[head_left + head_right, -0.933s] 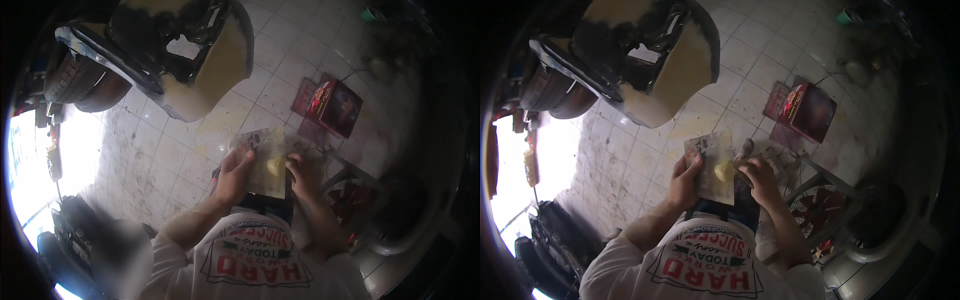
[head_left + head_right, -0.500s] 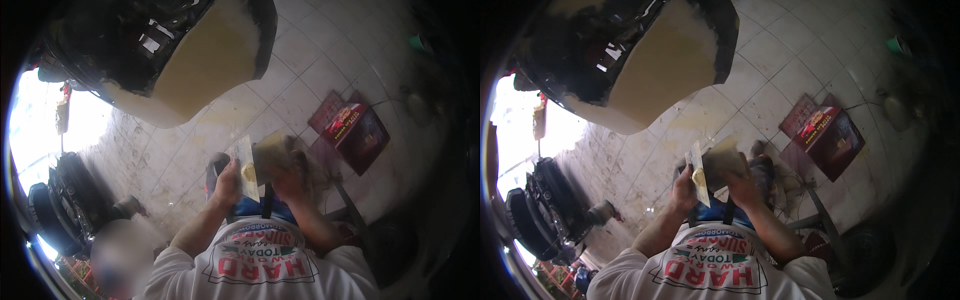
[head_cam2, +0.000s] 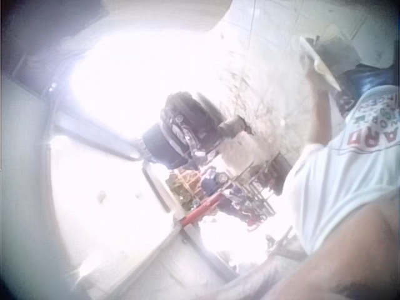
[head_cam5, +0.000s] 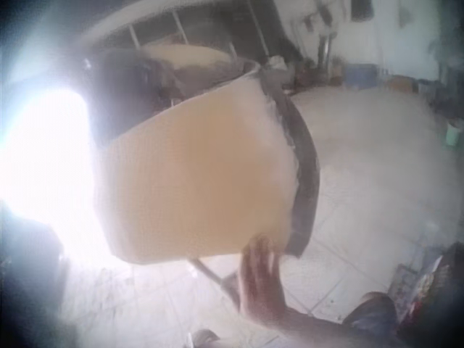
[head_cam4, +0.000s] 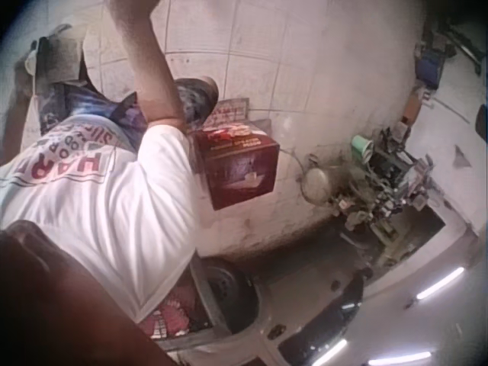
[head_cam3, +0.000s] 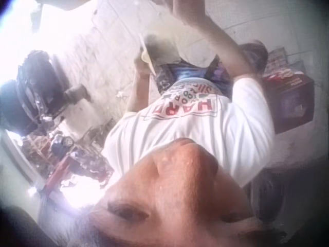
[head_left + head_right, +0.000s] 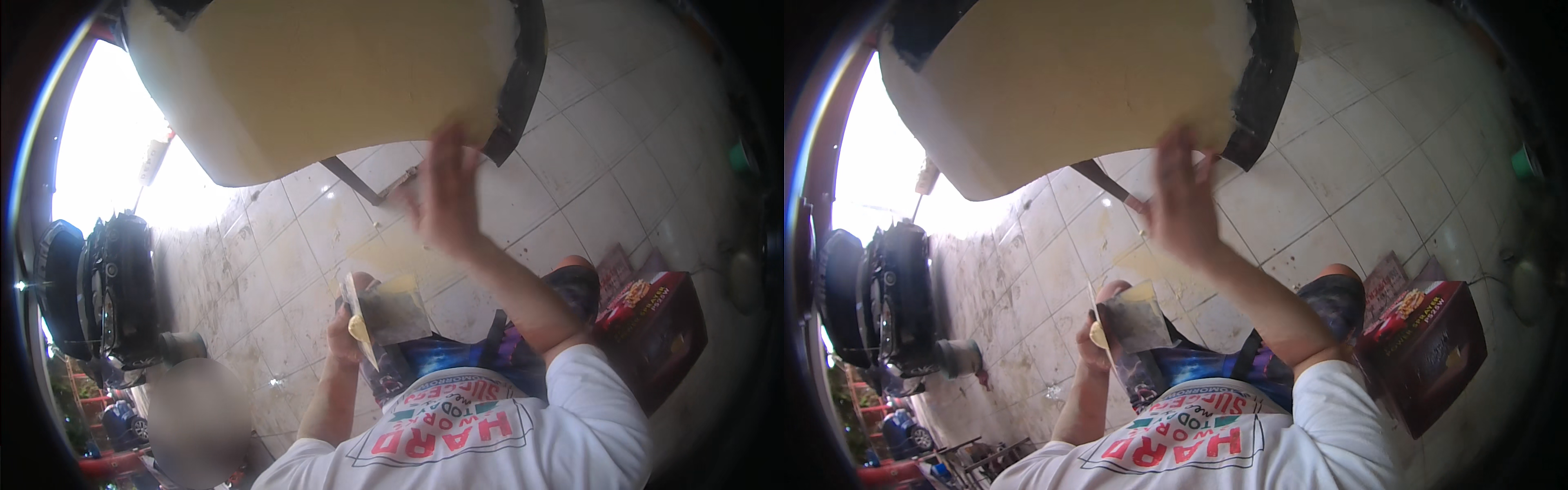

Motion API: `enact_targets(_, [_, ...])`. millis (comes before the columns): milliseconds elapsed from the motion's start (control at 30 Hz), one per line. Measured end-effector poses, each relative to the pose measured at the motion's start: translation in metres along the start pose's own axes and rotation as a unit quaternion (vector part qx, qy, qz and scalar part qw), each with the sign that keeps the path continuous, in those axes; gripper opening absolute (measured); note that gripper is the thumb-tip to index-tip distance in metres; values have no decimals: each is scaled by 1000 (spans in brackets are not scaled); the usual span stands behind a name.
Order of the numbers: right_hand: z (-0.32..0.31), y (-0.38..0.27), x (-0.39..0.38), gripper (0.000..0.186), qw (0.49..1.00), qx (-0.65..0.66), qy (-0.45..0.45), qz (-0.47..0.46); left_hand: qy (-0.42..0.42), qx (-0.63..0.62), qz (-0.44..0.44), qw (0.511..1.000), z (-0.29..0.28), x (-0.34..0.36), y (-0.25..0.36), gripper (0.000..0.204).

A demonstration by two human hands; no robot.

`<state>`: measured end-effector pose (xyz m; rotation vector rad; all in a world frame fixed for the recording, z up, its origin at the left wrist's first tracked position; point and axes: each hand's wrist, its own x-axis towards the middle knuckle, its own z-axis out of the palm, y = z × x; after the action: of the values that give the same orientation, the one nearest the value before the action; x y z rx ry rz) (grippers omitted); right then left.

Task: The person sands a car bumper with a sanding block, moving across different areas of the surface. The person then walks to a table, picks up a sanding sheet, and tears it into smaller pieces.

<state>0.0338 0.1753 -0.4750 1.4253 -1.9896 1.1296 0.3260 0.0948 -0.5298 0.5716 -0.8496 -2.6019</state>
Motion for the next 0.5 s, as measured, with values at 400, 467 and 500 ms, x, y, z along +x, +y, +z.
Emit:
enact_targets(400, [-43, 68, -39, 56, 991, -15, 129, 39, -80, -209, -50, 973, 10, -56, -14, 66])
enact_targets(467, [-34, 53, -47, 58, 993, 9, 106, 58, -39, -304, -98, 947, 20, -45, -16, 64])
enact_targets(500, [-30, 40, -54, 58, 995, 43, 73, 60, 35, -225, -37, 973, 25, -40, -19, 60])
